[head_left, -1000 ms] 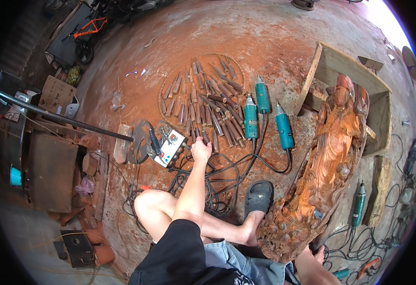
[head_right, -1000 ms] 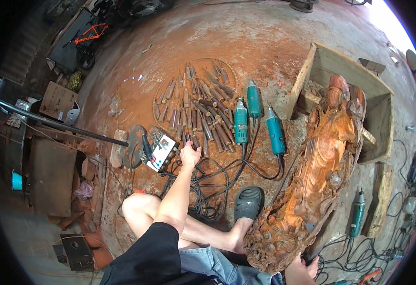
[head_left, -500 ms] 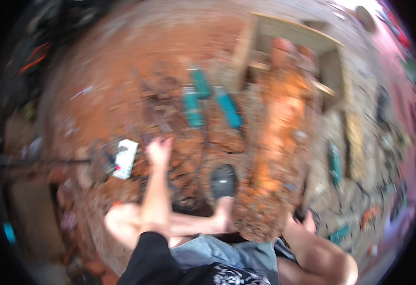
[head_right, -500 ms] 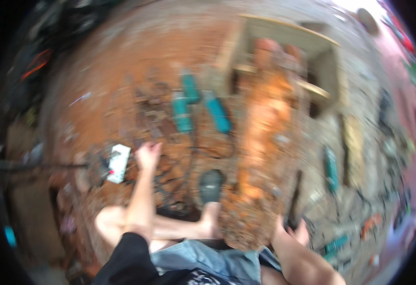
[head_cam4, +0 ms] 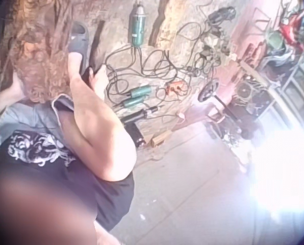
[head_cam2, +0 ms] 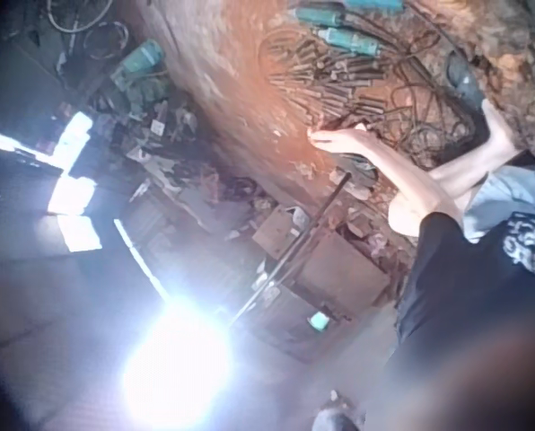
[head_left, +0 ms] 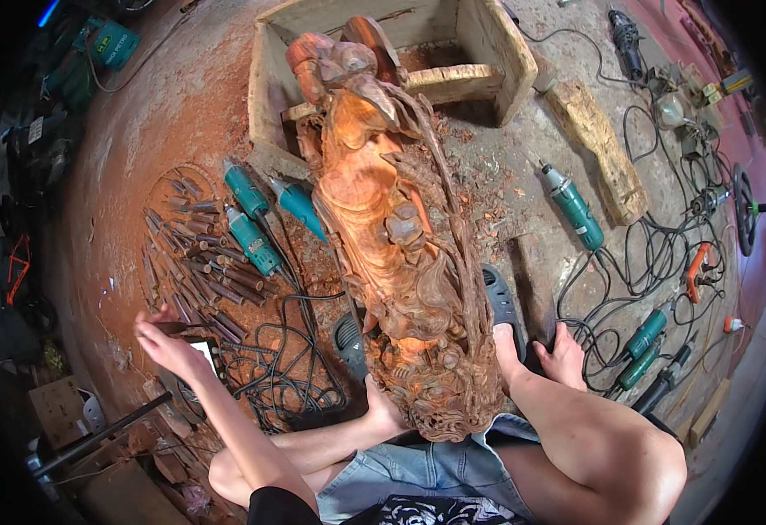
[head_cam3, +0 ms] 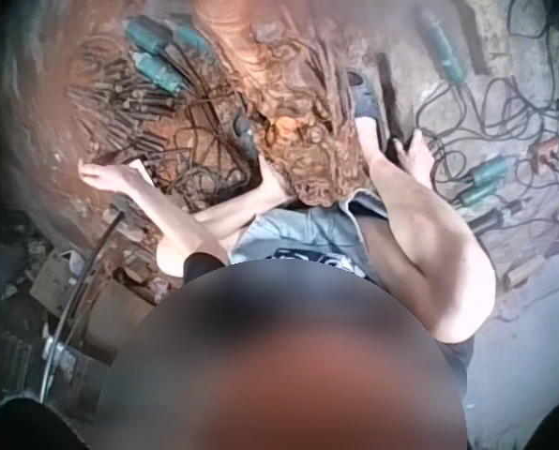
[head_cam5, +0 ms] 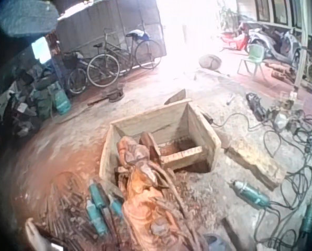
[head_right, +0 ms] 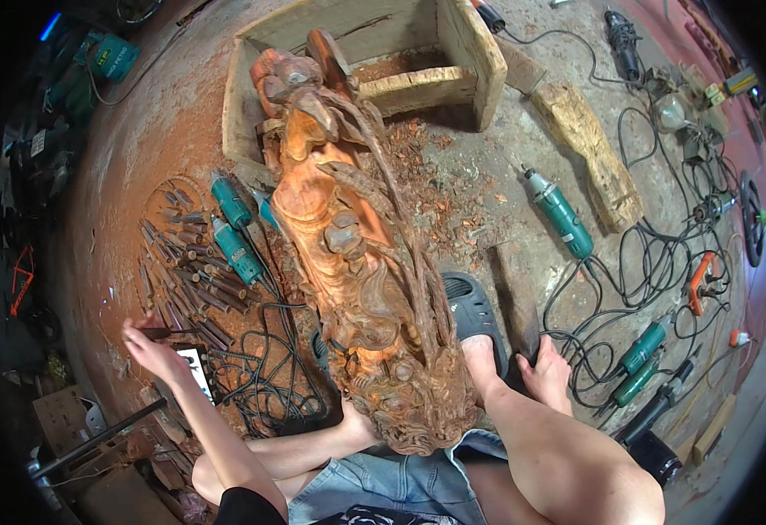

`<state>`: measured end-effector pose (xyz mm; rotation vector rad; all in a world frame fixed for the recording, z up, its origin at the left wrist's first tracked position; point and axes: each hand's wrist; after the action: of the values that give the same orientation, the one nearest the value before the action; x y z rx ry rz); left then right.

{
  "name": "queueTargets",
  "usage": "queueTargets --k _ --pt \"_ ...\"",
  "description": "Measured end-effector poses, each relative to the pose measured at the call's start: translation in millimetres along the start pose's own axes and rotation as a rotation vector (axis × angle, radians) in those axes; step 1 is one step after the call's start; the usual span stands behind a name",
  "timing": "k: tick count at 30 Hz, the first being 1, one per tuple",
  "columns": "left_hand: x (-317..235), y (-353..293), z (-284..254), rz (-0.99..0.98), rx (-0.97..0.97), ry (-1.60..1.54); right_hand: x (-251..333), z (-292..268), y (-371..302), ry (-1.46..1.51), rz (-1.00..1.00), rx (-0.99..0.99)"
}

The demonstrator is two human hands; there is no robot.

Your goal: The person sits on the floor and carves a large piece of wood using a chisel and hammer, then switches to a rotary power tool to refine the surface. The person alternates between manual and powered tools to shape the wood.

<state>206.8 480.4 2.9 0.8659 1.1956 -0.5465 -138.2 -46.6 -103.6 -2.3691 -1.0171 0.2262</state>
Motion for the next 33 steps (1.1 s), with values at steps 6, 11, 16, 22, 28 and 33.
queueTargets --k 6,11,16,22,28,33 --pt "-142 -126 176 0.063 0.784 0.031 -17 4 -2 0.441 0.020 0.099" --pt "-165 -283 232 0.484 1.582 -0.225 -21 -3 -19 0.899 0.097 0.125" --pt "-142 -317 247 0.217 1.444 -0.287 -33 -39 -28 0.931 0.035 0.041" --pt "-125 -298 250 0.141 1.166 -0.399 -45 -122 -32 0.855 -0.089 -0.211" --pt "-129 -280 252 -0.021 0.946 -0.638 -49 -235 -50 0.622 -0.318 -0.533" --pt "-127 -271 245 -0.017 0.931 -0.673 -26 -264 -57 0.172 -0.283 -0.718"
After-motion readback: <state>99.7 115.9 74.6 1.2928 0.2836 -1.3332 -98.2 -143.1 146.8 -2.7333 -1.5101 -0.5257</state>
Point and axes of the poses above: each hand's wrist, its own y-axis towards the middle knuckle, its own z-axis out of the palm, x = y × z, and after that the axes turned 15 degrees about -y, right-handed
